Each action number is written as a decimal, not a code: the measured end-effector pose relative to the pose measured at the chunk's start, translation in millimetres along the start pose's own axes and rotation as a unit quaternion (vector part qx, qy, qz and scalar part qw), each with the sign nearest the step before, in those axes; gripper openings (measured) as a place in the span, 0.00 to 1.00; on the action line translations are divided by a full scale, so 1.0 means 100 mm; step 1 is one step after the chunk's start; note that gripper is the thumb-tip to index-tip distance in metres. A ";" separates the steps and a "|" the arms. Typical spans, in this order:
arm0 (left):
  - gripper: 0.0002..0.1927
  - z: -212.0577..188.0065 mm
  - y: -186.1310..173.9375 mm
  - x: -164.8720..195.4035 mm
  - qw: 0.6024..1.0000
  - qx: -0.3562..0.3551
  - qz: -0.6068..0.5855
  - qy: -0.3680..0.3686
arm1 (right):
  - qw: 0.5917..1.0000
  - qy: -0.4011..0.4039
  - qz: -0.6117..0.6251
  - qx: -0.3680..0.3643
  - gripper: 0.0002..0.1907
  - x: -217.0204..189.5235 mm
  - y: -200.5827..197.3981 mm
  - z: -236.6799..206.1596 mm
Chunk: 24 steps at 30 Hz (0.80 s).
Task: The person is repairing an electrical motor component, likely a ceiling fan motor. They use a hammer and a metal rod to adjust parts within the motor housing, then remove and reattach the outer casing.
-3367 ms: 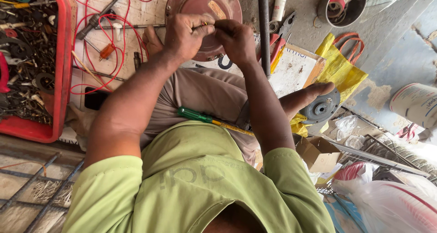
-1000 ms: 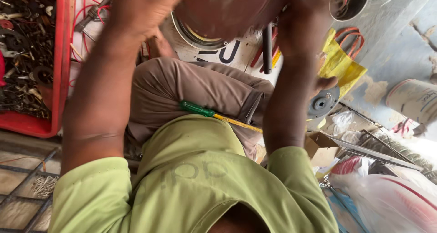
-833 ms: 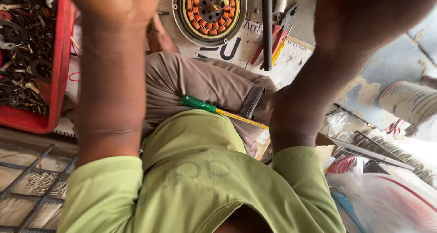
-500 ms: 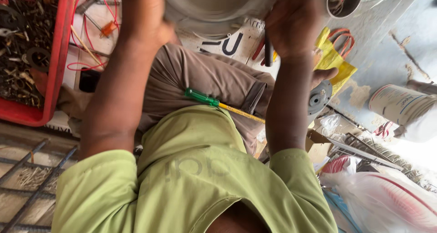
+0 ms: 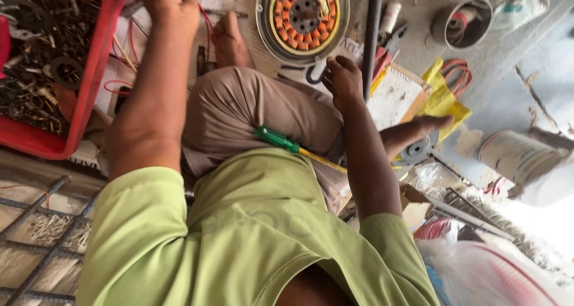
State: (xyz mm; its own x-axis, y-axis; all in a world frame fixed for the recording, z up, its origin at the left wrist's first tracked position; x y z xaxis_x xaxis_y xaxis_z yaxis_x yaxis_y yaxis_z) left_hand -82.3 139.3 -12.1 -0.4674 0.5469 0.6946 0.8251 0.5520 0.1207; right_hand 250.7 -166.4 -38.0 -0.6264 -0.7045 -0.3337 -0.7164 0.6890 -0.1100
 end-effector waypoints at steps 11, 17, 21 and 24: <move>0.11 -0.43 -0.03 -0.68 0.979 -0.186 0.076 0.024 | 0.998 -0.032 0.052 -0.033 0.20 -0.14 0.24 0.18; 0.13 -0.88 0.72 -0.96 0.851 -0.357 0.263 0.282 | 0.995 -0.032 0.064 -0.065 0.19 -0.20 0.29 0.06; 0.22 -0.99 0.84 -0.74 0.692 -0.260 0.448 0.503 | 0.997 -0.028 0.069 -0.031 0.21 -0.21 0.26 0.08; 0.21 -0.78 0.74 -0.91 0.707 -0.278 0.527 0.380 | 0.998 -0.001 0.060 -0.022 0.22 -0.20 0.24 0.11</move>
State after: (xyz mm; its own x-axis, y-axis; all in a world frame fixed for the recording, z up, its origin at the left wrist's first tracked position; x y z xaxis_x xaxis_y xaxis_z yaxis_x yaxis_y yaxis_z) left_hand 46.1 81.6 -11.0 0.6329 -0.1433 0.7608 0.6835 -0.3581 -0.6361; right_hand 250.0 -133.7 -44.3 -0.7080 -0.6163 -0.3447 -0.6486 0.7606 -0.0277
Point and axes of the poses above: each hand's wrist, its own z-axis towards the middle knuckle, its own y-axis out of the palm, x = y × z, the point moved 10 cm from there along z, towards the middle knuckle, and after that the axes turned 12 degrees about y, right-handed, at the moved point
